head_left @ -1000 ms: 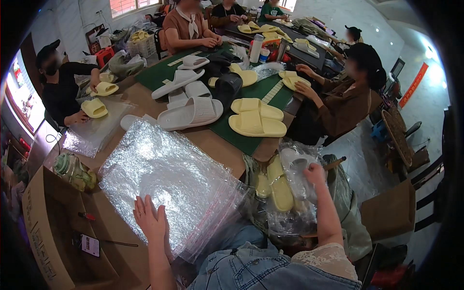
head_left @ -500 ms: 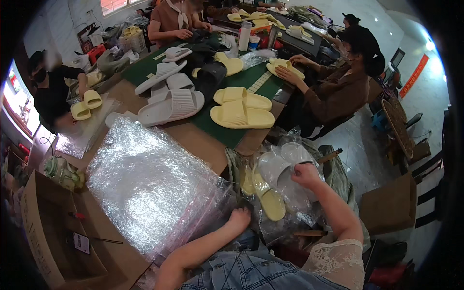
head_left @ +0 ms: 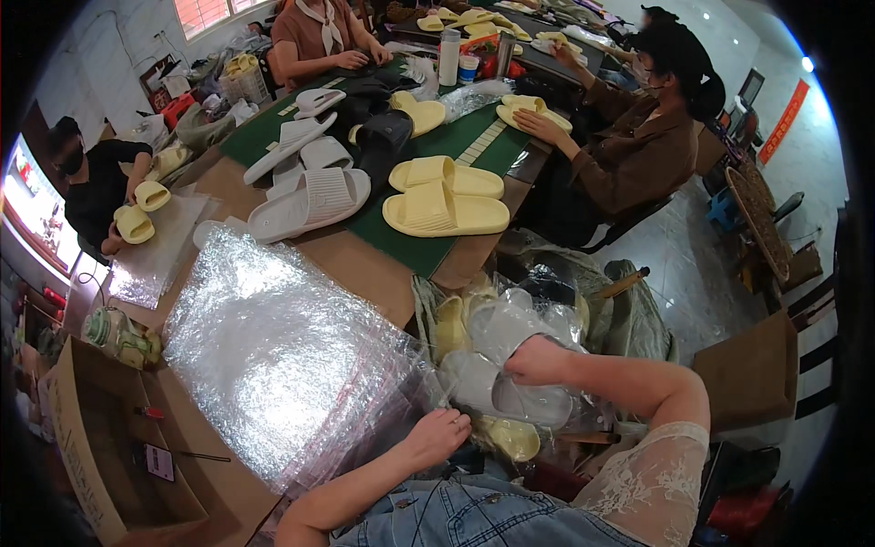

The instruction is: The person wraps pairs of slippers in bubble wrap at a workbench. They handle multiple pairs of white, yellow, and black slippers, placing each pair onto a sheet of bubble wrap, folding the wrap around the footwear, and setting the wrapped units aside. The workspace is shared with other workers performing similar tasks.

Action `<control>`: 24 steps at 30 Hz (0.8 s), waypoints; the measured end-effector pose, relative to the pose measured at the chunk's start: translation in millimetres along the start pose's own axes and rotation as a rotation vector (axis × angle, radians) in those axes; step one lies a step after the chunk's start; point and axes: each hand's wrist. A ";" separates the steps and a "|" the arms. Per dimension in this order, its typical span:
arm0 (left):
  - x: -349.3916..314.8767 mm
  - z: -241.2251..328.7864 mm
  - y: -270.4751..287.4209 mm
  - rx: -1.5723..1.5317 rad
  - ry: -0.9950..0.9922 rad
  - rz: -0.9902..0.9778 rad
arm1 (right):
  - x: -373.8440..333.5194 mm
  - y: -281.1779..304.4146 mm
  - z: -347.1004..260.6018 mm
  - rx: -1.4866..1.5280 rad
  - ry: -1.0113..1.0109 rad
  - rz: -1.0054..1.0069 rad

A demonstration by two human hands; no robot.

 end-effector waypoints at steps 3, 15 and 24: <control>-5.3 6.8 1.0 -0.033 -0.059 0.034 | 46.5 -13.1 15.3 -0.082 -0.061 -0.023; -12.9 42.0 -1.4 0.041 -0.200 0.242 | 202.6 -124.6 14.0 -0.382 -0.381 -0.126; -16.3 35.6 2.0 0.069 -0.195 0.229 | 236.9 -165.6 28.5 -0.310 -0.679 -0.123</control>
Point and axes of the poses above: each hand's wrist, its own x-axis towards the middle knuckle, its own y-axis out of the back of the hand, z = x × y, and after that the axes turned 12 degrees about -z, right-handed
